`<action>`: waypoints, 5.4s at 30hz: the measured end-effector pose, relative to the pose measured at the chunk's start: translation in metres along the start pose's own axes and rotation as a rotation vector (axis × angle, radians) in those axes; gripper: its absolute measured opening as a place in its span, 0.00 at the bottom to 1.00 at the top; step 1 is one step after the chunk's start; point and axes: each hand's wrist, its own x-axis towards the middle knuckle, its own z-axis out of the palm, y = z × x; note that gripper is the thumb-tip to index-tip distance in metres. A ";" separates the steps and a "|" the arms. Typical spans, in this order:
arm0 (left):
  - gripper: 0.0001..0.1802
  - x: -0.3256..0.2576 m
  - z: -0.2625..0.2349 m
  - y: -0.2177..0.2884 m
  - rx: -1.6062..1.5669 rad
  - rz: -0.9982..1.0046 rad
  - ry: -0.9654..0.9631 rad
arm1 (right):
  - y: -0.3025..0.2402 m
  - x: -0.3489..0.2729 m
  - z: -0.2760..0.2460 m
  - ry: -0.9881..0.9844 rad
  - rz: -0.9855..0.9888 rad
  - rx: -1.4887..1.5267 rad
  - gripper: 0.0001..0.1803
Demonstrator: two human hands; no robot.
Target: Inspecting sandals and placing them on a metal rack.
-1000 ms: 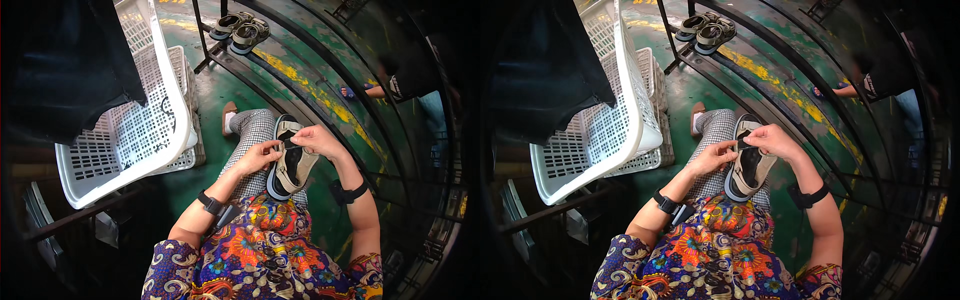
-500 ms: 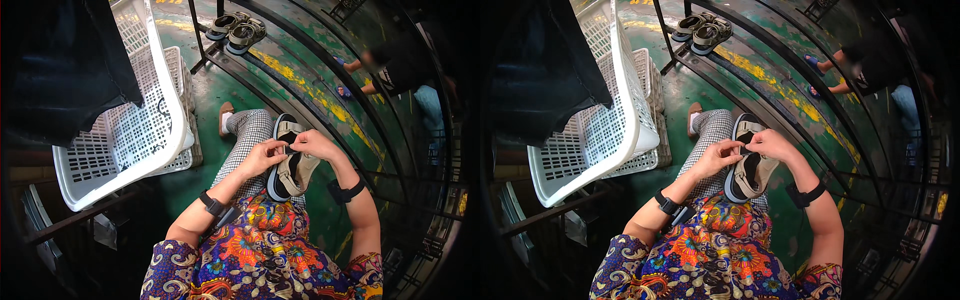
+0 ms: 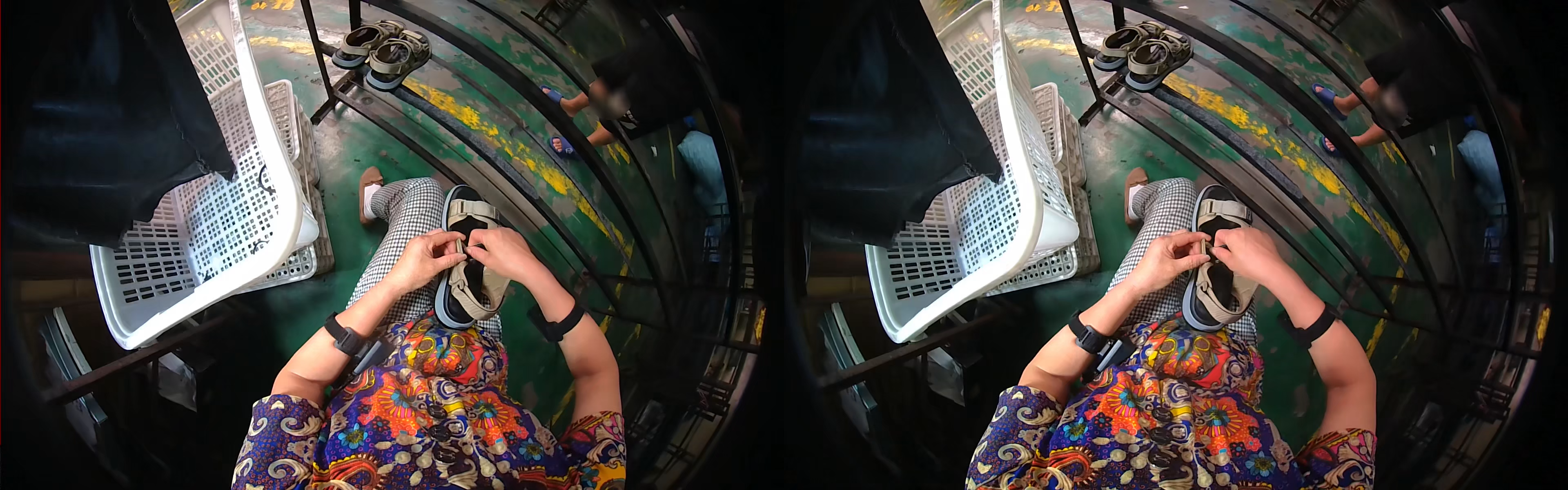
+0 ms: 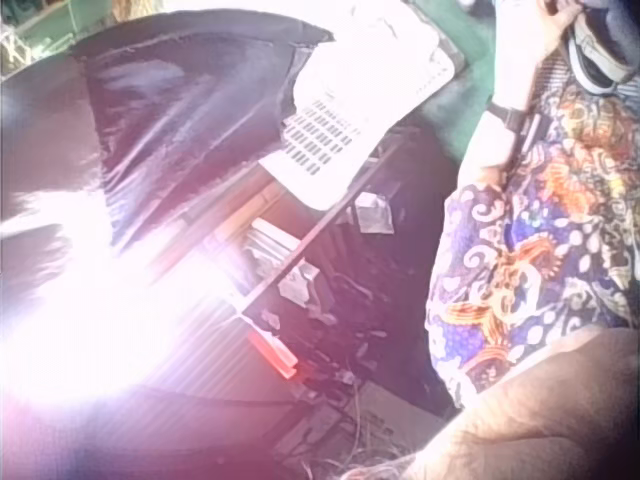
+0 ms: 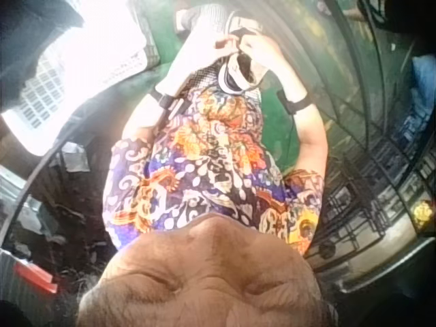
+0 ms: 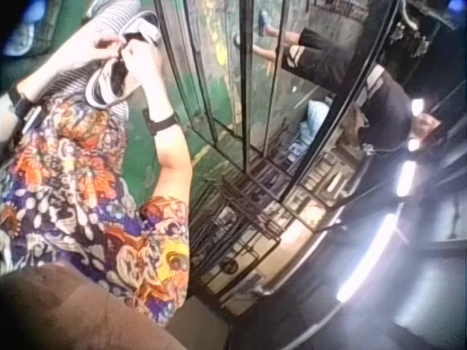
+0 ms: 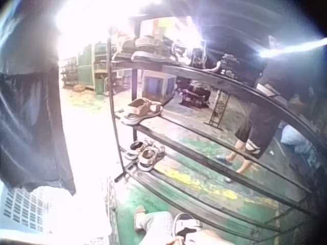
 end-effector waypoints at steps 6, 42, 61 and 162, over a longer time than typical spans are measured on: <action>0.20 0.000 -0.006 -0.002 -0.021 -0.019 0.005 | 0.002 -0.003 0.005 -0.089 0.324 0.878 0.14; 0.21 -0.010 -0.007 0.005 0.062 -0.056 0.059 | 0.000 0.006 0.038 0.070 0.077 0.524 0.12; 0.17 -0.032 -0.035 0.070 0.727 0.017 0.426 | 0.007 -0.022 0.035 0.229 -0.040 0.180 0.22; 0.25 -0.062 -0.007 0.035 -1.269 -0.033 0.020 | -0.146 -0.026 0.007 0.586 -0.339 0.125 0.39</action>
